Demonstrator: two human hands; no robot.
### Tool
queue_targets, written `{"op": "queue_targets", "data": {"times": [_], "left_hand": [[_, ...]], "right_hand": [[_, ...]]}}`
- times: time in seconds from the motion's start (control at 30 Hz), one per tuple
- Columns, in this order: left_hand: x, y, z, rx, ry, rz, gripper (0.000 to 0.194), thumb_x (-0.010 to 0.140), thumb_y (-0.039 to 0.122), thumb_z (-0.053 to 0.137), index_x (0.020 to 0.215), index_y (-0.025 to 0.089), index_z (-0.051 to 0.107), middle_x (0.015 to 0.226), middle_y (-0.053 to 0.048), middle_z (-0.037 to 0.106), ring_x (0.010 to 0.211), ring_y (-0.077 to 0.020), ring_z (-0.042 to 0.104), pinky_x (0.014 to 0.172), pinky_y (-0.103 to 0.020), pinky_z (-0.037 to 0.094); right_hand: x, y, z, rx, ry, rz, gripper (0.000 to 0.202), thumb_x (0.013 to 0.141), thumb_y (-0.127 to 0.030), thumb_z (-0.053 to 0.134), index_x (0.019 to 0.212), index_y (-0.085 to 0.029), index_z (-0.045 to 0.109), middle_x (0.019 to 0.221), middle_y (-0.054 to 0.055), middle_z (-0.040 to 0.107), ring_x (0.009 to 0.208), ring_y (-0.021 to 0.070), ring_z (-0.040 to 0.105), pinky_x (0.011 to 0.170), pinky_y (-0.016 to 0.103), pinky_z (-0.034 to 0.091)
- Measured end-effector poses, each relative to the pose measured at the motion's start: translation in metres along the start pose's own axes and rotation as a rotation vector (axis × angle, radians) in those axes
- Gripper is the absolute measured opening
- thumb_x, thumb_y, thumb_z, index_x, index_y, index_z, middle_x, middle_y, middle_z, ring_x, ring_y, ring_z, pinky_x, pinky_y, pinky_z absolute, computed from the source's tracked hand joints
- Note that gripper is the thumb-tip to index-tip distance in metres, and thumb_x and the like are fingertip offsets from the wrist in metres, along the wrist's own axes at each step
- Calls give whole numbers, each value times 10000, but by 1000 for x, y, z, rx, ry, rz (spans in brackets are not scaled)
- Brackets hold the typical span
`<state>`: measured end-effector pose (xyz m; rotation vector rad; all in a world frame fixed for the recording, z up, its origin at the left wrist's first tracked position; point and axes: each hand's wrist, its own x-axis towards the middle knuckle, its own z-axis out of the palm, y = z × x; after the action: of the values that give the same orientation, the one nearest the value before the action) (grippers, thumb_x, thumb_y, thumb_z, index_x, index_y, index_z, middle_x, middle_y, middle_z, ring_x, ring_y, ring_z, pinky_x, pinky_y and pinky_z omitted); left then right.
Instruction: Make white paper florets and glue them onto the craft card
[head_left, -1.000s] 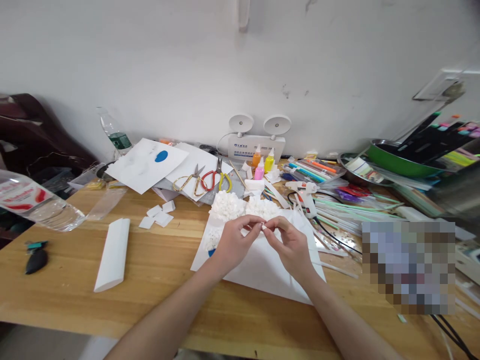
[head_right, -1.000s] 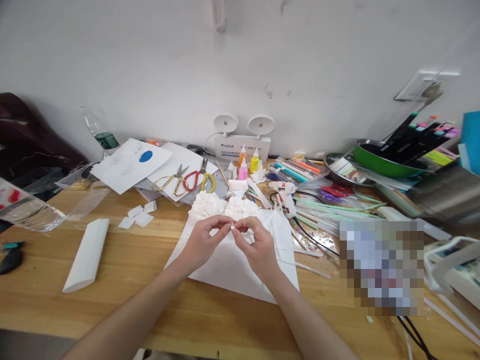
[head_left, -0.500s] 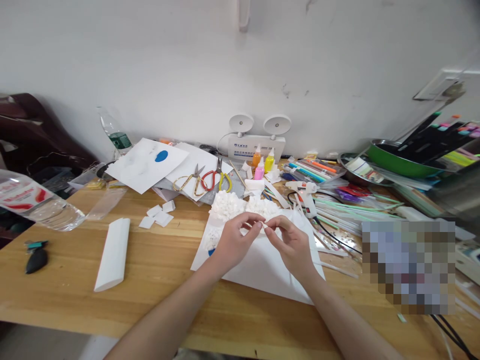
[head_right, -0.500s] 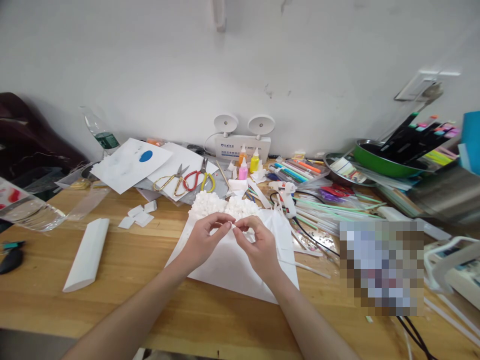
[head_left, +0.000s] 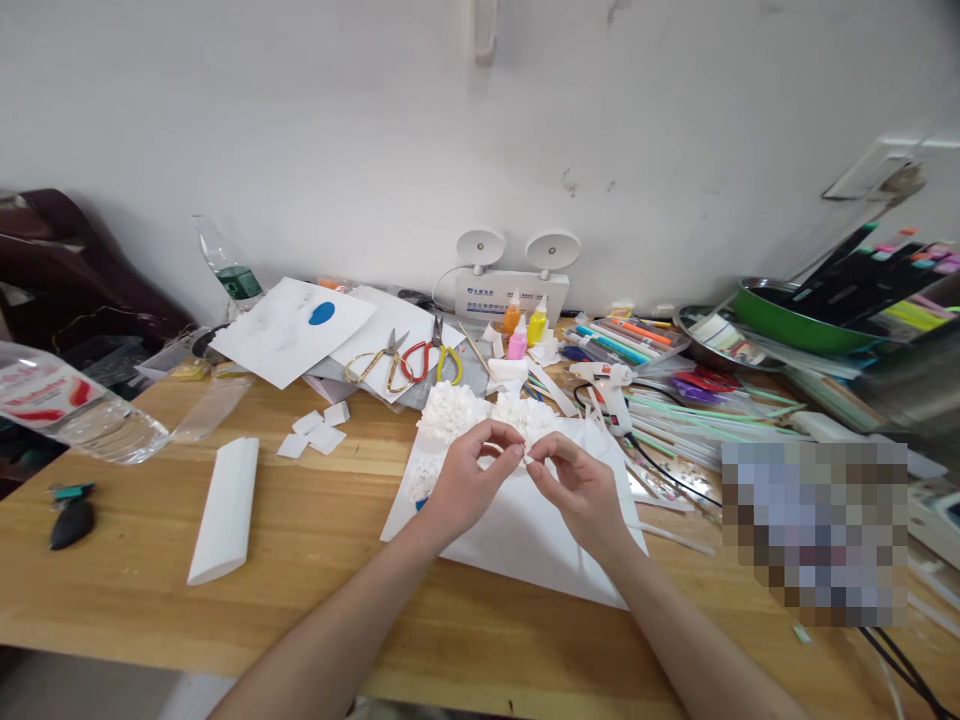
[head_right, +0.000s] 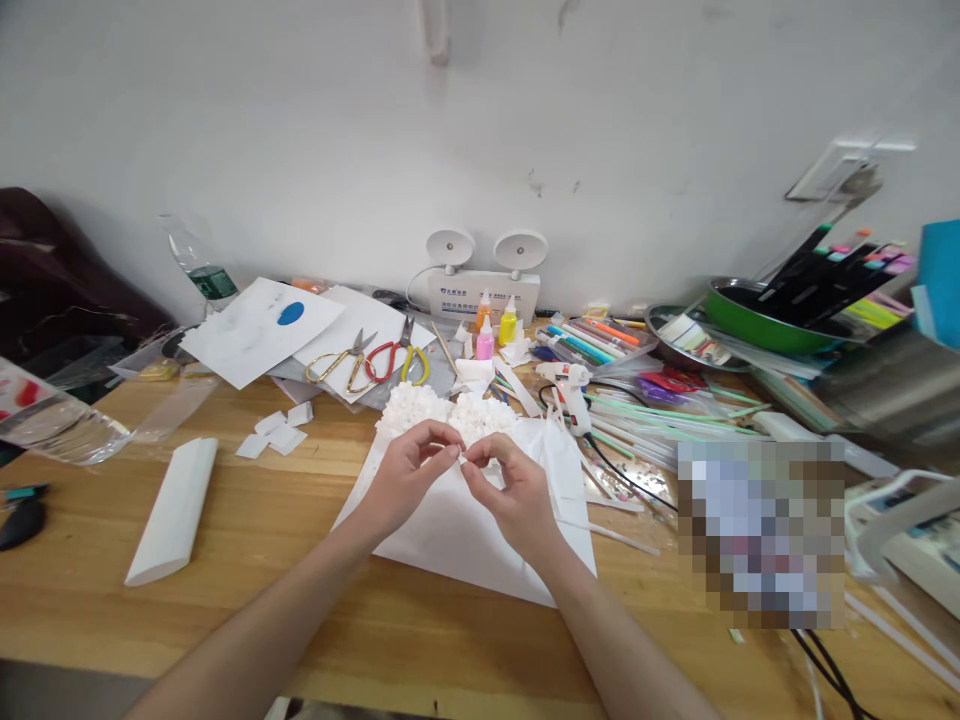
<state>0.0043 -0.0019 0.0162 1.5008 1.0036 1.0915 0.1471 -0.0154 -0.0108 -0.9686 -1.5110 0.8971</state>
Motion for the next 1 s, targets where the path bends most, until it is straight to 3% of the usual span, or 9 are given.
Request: {"op": "queue_targets", "data": {"times": [1.0], "left_hand": [[-3, 2, 2, 85, 48, 106, 119, 740, 254, 593, 768, 169, 671, 801, -57, 650, 783, -165, 578, 710, -289, 459]], "right_hand": [[-2, 2, 3, -24, 221, -8, 52, 756, -242, 577, 784, -198, 577, 704, 14, 513, 697, 144, 478, 665, 306, 402]]}}
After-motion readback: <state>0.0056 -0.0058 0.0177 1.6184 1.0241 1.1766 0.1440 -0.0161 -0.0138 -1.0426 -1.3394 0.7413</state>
